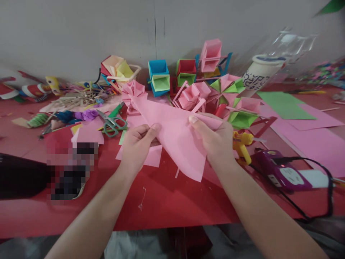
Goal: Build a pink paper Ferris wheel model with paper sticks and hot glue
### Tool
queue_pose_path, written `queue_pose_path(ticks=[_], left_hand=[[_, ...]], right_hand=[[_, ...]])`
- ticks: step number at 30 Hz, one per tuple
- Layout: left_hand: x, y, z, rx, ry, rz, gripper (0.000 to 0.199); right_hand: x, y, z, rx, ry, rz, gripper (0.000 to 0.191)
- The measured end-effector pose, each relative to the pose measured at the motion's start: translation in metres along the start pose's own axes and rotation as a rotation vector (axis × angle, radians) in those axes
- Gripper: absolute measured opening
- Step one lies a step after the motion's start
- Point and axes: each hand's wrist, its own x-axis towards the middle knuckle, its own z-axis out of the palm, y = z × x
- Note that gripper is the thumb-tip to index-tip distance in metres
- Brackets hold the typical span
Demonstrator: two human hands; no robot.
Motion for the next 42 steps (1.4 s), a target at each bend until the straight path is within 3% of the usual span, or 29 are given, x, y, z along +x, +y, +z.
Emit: queue_pose_path(ticks=[4, 9, 15, 20, 25, 30, 36, 42], left_hand=[[0.001, -0.003, -0.001, 0.050, 0.046, 0.004, 0.034], [0.000, -0.004, 0.000, 0.047, -0.043, 0.008, 0.035], [0.000, -0.008, 0.000, 0.156, 0.011, -0.026, 0.041], [-0.002, -0.006, 0.007, 0.125, -0.074, -0.062, 0.042], [-0.006, -0.004, 0.012, 0.154, -0.048, -0.099, 0.042], [-0.008, -0.006, 0.012, 0.129, -0.172, -0.114, 0.036], [-0.007, -0.010, 0.014, 0.175, -0.139, -0.109, 0.040], [-0.009, -0.011, 0.017, 0.151, -0.239, -0.136, 0.030]], right_hand=[[0.000, 0.003, 0.002, 0.040, 0.016, 0.011, 0.013], [0.001, 0.010, 0.003, 0.061, 0.056, -0.009, 0.016], [0.001, 0.010, 0.005, 0.088, 0.082, -0.010, 0.016], [0.003, 0.011, 0.005, 0.093, 0.146, -0.018, 0.016], [0.004, 0.014, 0.004, 0.077, 0.157, -0.036, 0.017], [0.007, 0.015, 0.001, 0.059, 0.179, -0.098, 0.018], [0.009, 0.019, -0.001, 0.108, 0.158, -0.090, 0.016], [0.014, 0.015, -0.005, 0.093, 0.228, -0.084, 0.014]])
